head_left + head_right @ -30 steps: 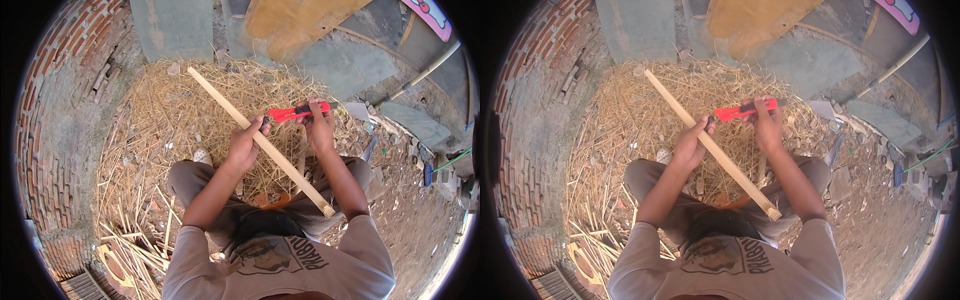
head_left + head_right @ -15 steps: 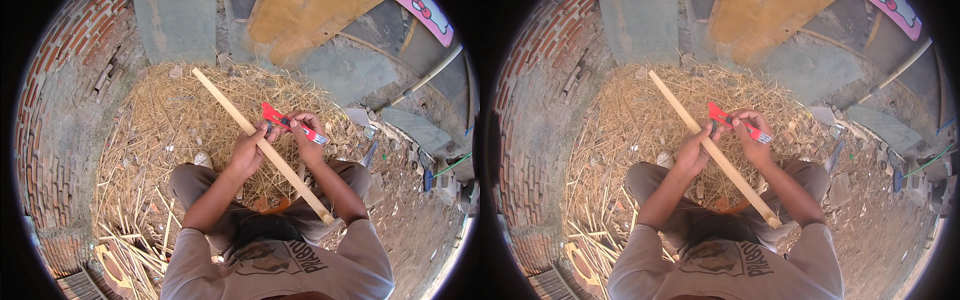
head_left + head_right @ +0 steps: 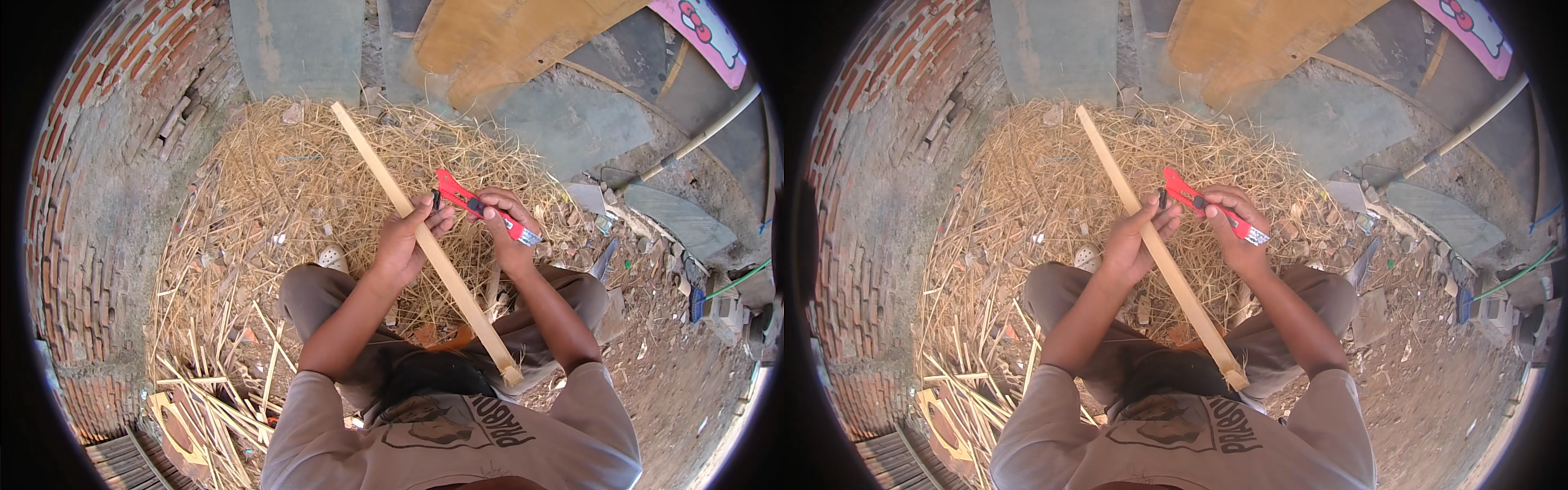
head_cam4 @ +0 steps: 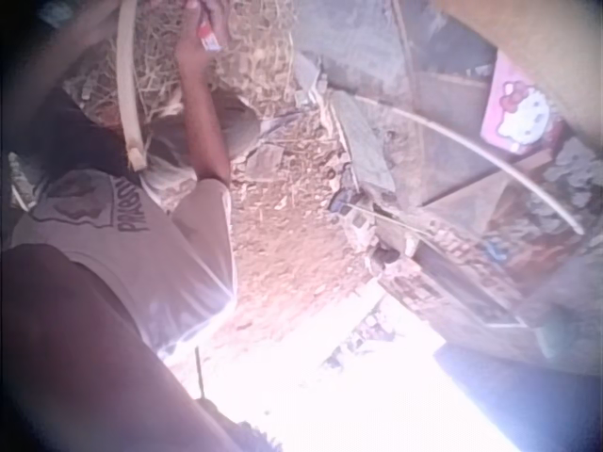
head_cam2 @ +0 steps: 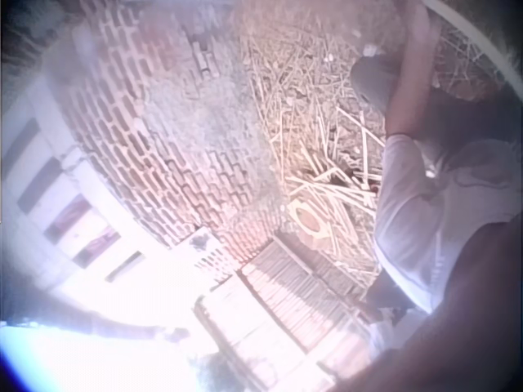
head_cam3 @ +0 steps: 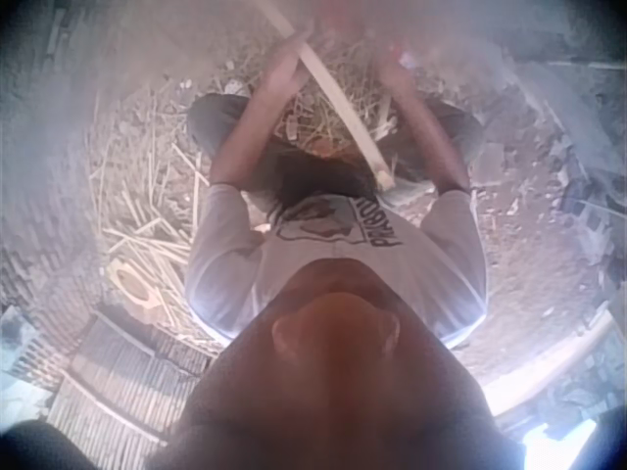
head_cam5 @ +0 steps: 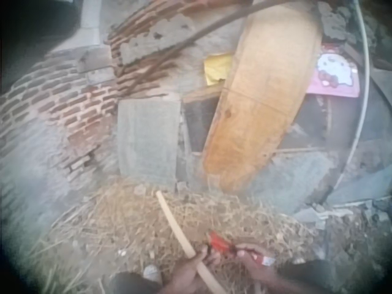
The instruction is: The person sits cross-legged on a pile of straw and uses a red utility knife to shave the surface of a long, thin bamboo stick. They repeatedly scrape the knife along the length of the stick to remove the outer layer, occasionally rotating the stick to work on different sides.
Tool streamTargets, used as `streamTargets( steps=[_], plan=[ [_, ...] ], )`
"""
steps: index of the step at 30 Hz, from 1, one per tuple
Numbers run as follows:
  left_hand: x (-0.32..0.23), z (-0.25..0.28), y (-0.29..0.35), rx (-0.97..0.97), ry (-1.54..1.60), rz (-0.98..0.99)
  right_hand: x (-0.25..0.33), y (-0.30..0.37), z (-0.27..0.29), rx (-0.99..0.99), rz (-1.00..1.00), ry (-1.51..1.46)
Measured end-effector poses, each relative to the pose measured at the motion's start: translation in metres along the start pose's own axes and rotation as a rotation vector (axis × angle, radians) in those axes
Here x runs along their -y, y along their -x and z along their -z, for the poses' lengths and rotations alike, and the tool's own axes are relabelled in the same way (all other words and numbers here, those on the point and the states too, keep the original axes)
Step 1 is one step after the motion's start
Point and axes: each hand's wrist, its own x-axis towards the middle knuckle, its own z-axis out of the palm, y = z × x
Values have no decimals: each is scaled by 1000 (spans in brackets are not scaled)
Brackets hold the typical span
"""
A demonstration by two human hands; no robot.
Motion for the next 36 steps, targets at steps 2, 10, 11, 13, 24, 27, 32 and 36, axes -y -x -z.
streamTargets(
  steps=[2,10,11,13,24,27,32,36],
  plan=[
    [0,-3,0,-22,8,3,-2,0,-1,-26,25,-12],
    [0,-3,-1,-36,-50,-31,0,1,-2,-34,10,-32],
    [0,-2,0,-27,-60,-32,0,1,-3,-32,-4,-14],
    [1,-2,0,-11,-70,-25,-3,0,-1,-29,2,-23],
    [1,-3,-1,-31,-33,-24,-2,1,2,-14,-2,-59],
    [-1,-2,0,-18,-19,2,-2,-1,2,-19,-8,-54],
    [1,2,-2,-25,4,0,0,-2,2,-23,-34,-65],
    [0,2,-2,-22,-18,6,2,-4,5,-7,-47,-35]
  ],
)
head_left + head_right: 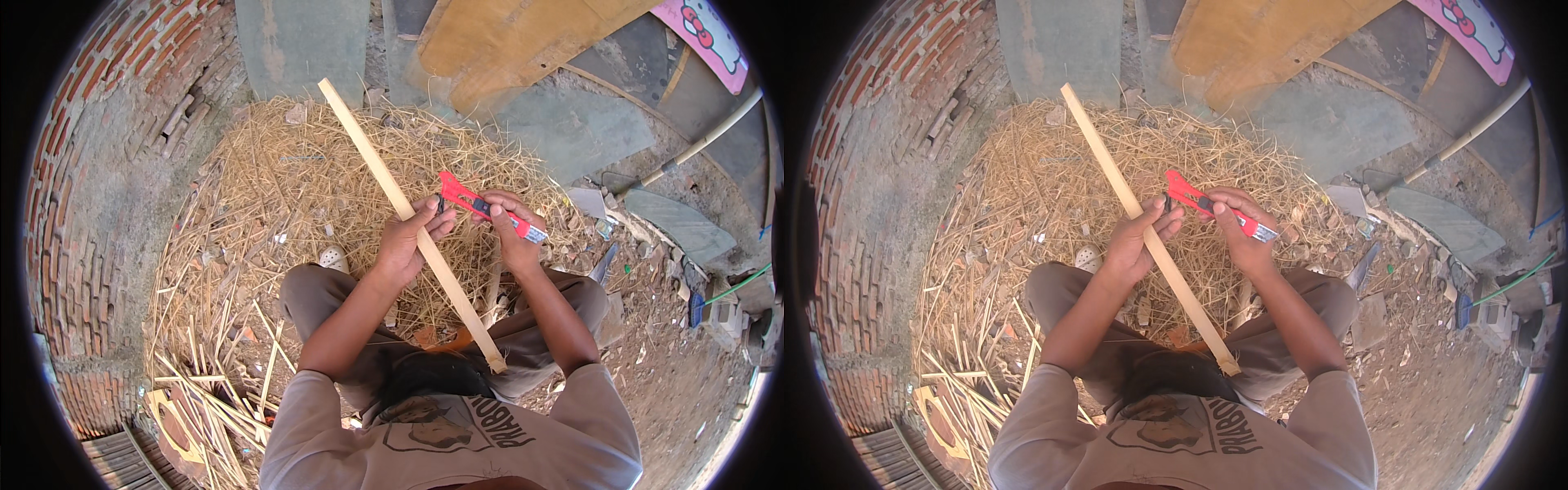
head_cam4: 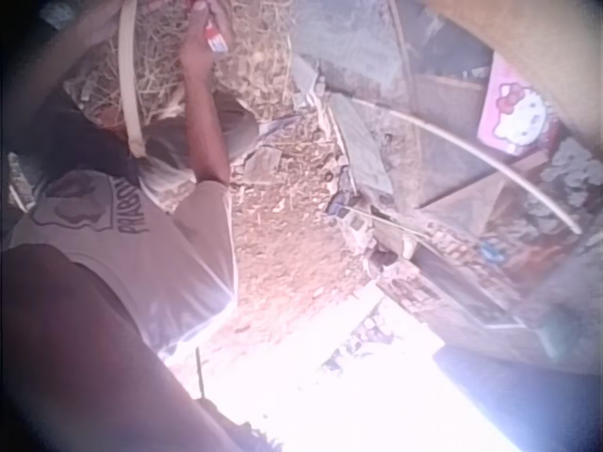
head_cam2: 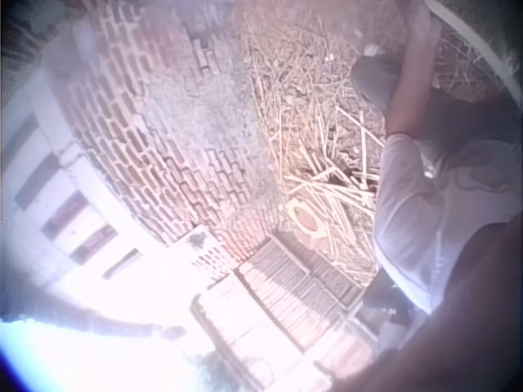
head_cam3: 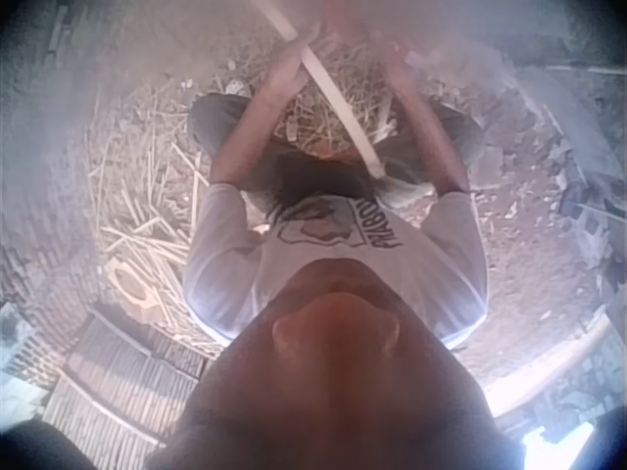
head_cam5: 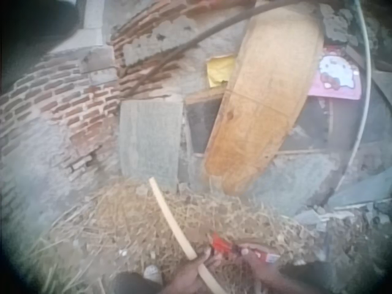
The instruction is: The person sits cross-legged on a pile of straw and uses a red utility knife to shave the surface of a long, thin bamboo stick. They repeatedly scrape the knife along the length of the stick to remove the outer layer, occasionally rotating the stick to work on different sides.
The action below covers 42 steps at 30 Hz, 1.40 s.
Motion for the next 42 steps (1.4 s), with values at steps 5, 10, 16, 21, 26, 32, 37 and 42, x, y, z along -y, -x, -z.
streamTargets(
  steps=[5,10,16,21,26,32,37,42],
  plan=[
    [-3,-2,3,14,-21,2,4,-5,4,22,-85,-68],
    [-1,-4,3,-37,-40,-30,2,-4,5,51,-5,39],
    [0,-9,6,-77,-86,-101,-6,2,6,6,-60,-45],
    [-2,-3,4,-66,-126,-102,-1,4,2,8,-85,-17],
    [-1,2,1,-69,-81,-117,3,3,4,100,-53,58],
    [-1,0,5,-85,-116,-122,7,-1,7,146,-136,-15],
    [-2,1,2,-55,-101,-131,5,-3,6,86,-233,-147],
    [11,-13,3,-82,21,-120,-4,2,4,-52,-254,-249]
  ],
)
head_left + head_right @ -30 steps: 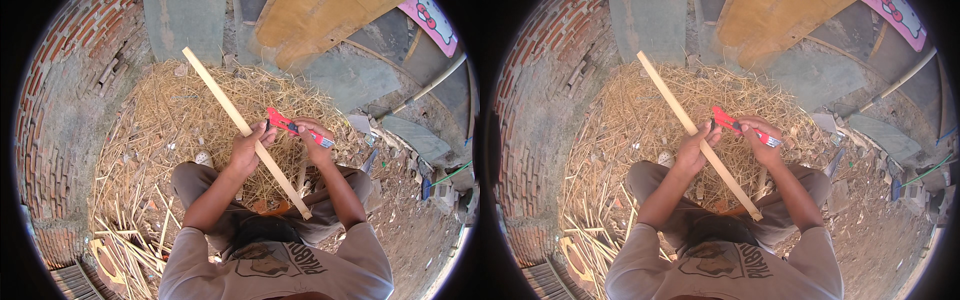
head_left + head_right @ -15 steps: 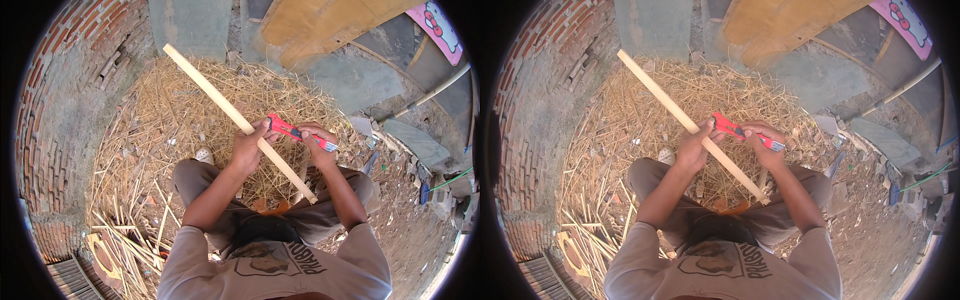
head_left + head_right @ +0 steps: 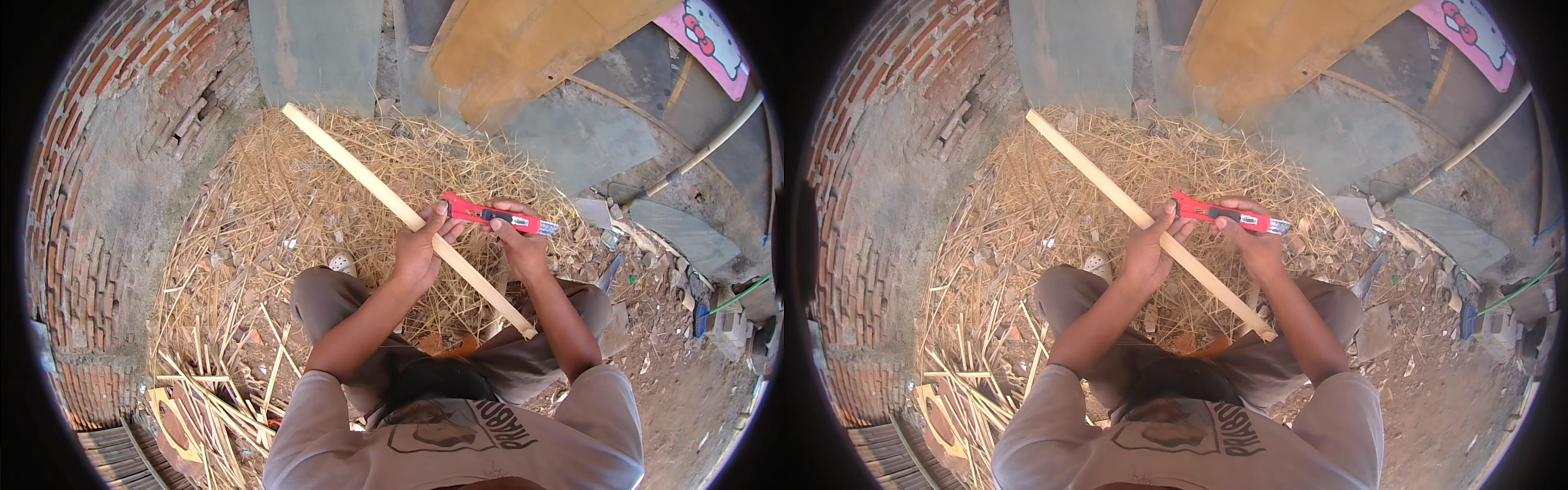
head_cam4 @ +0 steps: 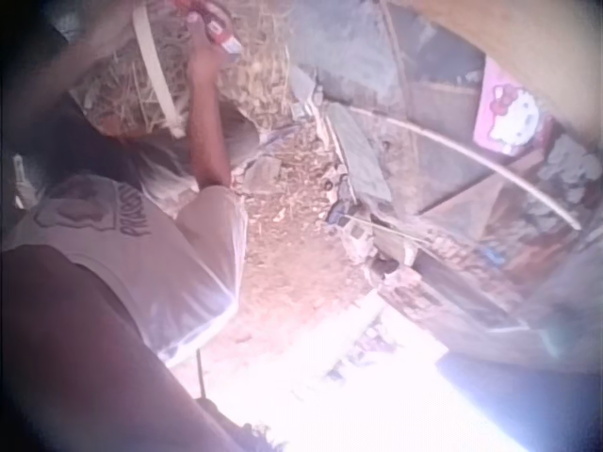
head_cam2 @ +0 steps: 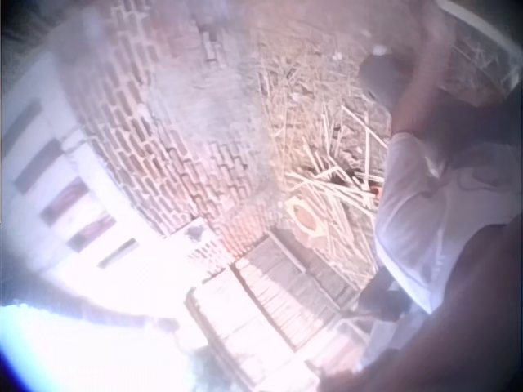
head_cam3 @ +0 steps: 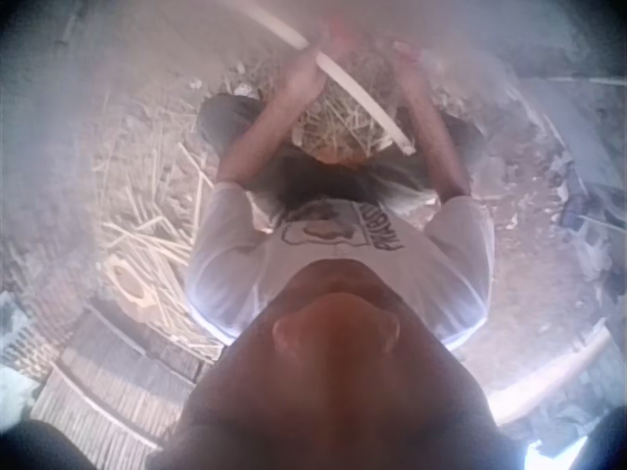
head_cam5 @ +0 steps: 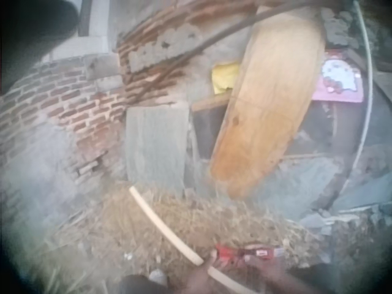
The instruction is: The person sits cross-legged on a pile of straw and uses a red utility knife to shave the surface of a long, thin bamboo stick. They repeatedly scrape the knife along the length of the stick to remove the outer layer, occasionally rotating the stick to work on different sides.
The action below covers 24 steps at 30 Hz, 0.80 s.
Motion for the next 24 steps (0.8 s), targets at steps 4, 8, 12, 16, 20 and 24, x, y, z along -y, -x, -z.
streamTargets(
  steps=[4,8,12,16,20,24],
  plan=[
    [15,5,1,-15,45,51,-9,-3,-5,-66,21,-68],
    [13,2,8,35,-161,126,-3,-15,-4,-188,44,-59],
    [4,15,-3,85,-244,112,21,-28,13,-211,94,100],
    [-17,14,-3,145,-504,33,30,-22,10,-112,-154,52],
    [-40,10,0,303,-558,177,32,-13,4,77,-412,30],
    [-51,14,0,415,-568,254,36,-14,5,101,-429,-147]
  ],
)
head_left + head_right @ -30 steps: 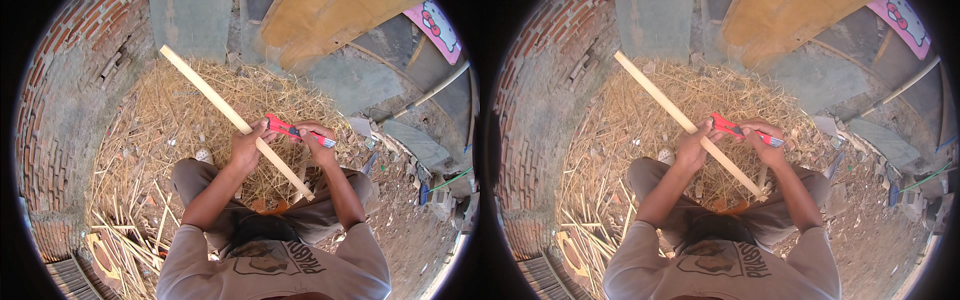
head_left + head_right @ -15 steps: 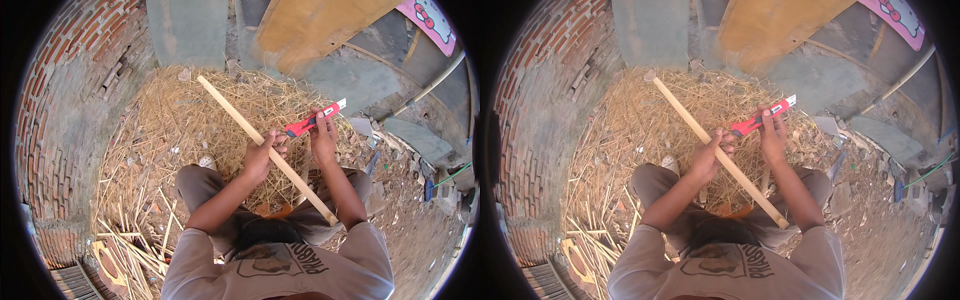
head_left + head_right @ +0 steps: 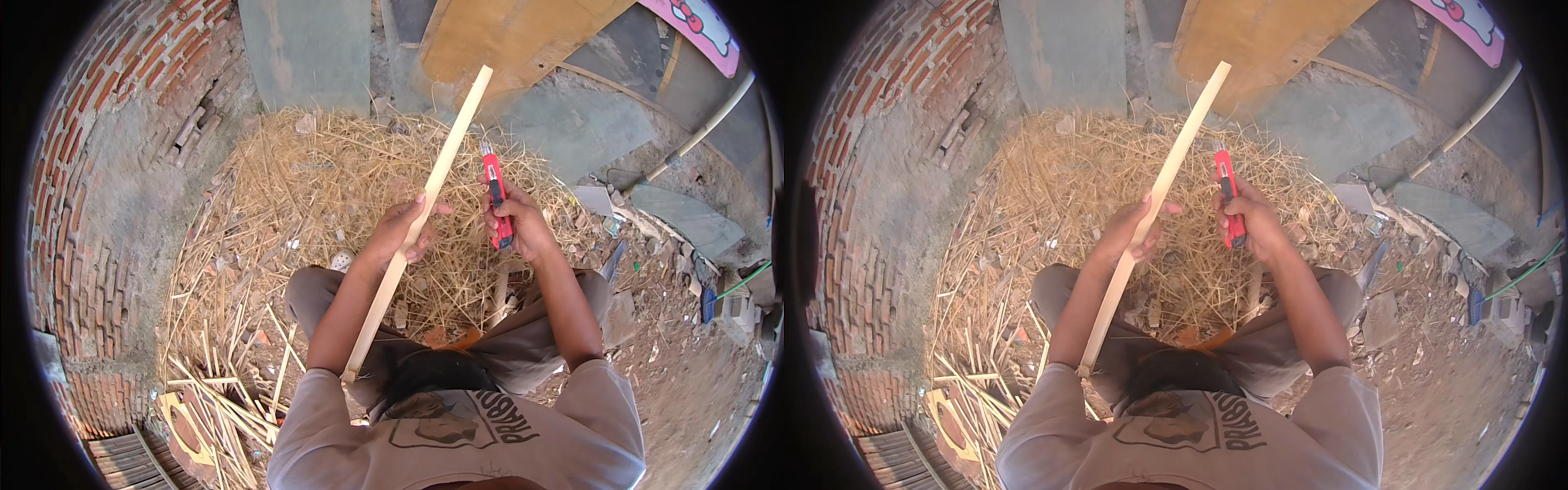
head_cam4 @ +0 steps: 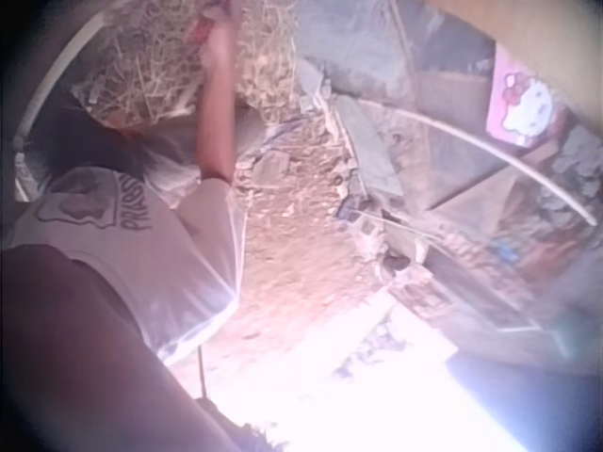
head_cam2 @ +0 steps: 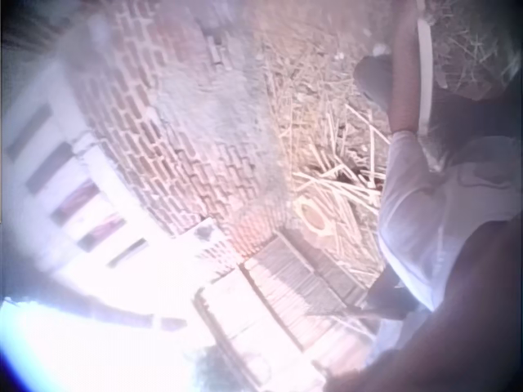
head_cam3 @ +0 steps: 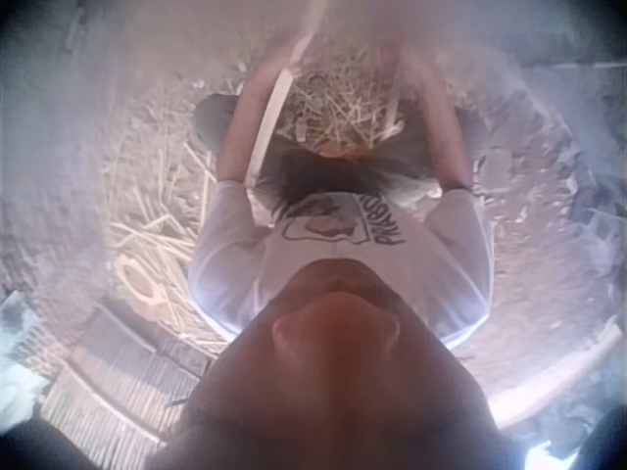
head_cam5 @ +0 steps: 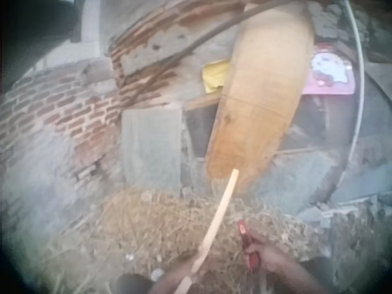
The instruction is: The person sits cross-legged on a pile of straw and uses a red utility knife to shave the surface of a long, thin bamboo stick. They repeatedly scrape the knife along the length of the stick to remove the outer layer, occasionally rotating the stick to work on different sides.
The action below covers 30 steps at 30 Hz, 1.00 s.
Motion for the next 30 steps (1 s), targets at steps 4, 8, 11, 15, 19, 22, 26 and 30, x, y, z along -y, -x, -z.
streamTargets(
  steps=[4,8,11,15,19,22,26,30],
  plan=[
    [5,5,0,56,19,16,7,-1,9,-4,27,-114],
    [9,10,-3,124,51,-4,9,2,13,5,50,-79],
    [11,5,-4,108,15,12,12,6,11,15,68,-103],
    [16,-11,-3,80,-131,34,15,8,18,63,101,-169],
    [17,-29,2,69,-234,43,21,7,18,-6,58,-140],
    [16,-37,6,5,-297,26,18,2,19,-123,65,45],
    [23,-35,14,-11,-263,-10,14,3,12,-149,92,173],
    [19,-36,18,-8,-207,3,11,10,6,-147,152,248]
  ],
)
